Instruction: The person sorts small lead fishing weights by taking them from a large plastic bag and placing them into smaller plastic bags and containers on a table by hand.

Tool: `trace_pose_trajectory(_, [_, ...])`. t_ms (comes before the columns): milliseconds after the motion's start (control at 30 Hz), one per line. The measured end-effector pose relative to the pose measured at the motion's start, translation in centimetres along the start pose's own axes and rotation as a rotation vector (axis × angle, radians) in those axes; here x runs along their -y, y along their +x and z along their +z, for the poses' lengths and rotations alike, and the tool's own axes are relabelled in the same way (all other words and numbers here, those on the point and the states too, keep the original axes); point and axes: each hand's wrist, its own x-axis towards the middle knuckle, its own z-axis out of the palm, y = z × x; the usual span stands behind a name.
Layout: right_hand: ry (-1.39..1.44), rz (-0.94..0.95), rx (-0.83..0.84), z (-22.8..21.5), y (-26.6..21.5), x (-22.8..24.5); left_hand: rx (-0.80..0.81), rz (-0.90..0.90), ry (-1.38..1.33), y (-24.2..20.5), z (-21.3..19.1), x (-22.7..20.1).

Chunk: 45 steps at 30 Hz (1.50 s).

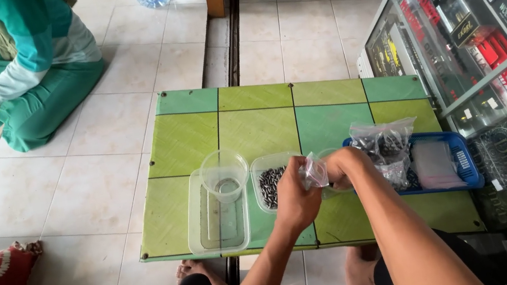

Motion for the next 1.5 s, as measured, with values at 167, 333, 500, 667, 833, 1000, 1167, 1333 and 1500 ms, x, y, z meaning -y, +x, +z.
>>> trace_pose_trajectory(167, [0.211, -0.111, 0.053, 0.3, 2.3, -2.0, -0.029, 0.034, 0.005, 0.0, 0.2, 0.6])
trace_pose_trajectory(333, [0.840, -0.017, 0.171, 0.4, 2.1, -1.9, -0.024, 0.045, -0.023, -0.2, -0.1, 0.5])
trace_pose_trajectory(500, [0.640, 0.058, -0.005, 1.0, -4.2, 1.8, -0.046, 0.088, -0.012, -0.4, 0.0, 0.7])
trace_pose_trajectory(667, [0.630, 0.212, -0.169, 2.3, -0.8, 2.2, -0.051, 0.112, 0.008, -0.3, 0.2, 1.1])
trace_pose_trajectory(833, [0.180, 0.197, -0.142, 2.2, -4.6, 4.6, -0.058, 0.121, -0.016, -0.8, 0.2, 0.5])
trace_pose_trajectory(1000, [-0.481, 0.154, -0.094, 2.6, -8.4, 7.0, -0.075, 0.110, 0.012, -0.9, 0.6, 1.4])
trace_pose_trajectory(1167, [-0.130, 0.167, -0.559, 3.9, 6.2, 0.2, -0.095, 0.106, 0.037, -0.8, 0.9, 1.8])
trace_pose_trajectory(1333, [-0.005, -0.082, -0.946, 5.7, -0.3, 1.0, -0.110, 0.088, 0.049, -0.5, 0.7, 1.8])
trace_pose_trajectory(1500, [0.321, -0.231, -0.891, 4.5, -12.0, 3.9, -0.066, -0.038, 0.028, -0.3, -0.5, 0.4])
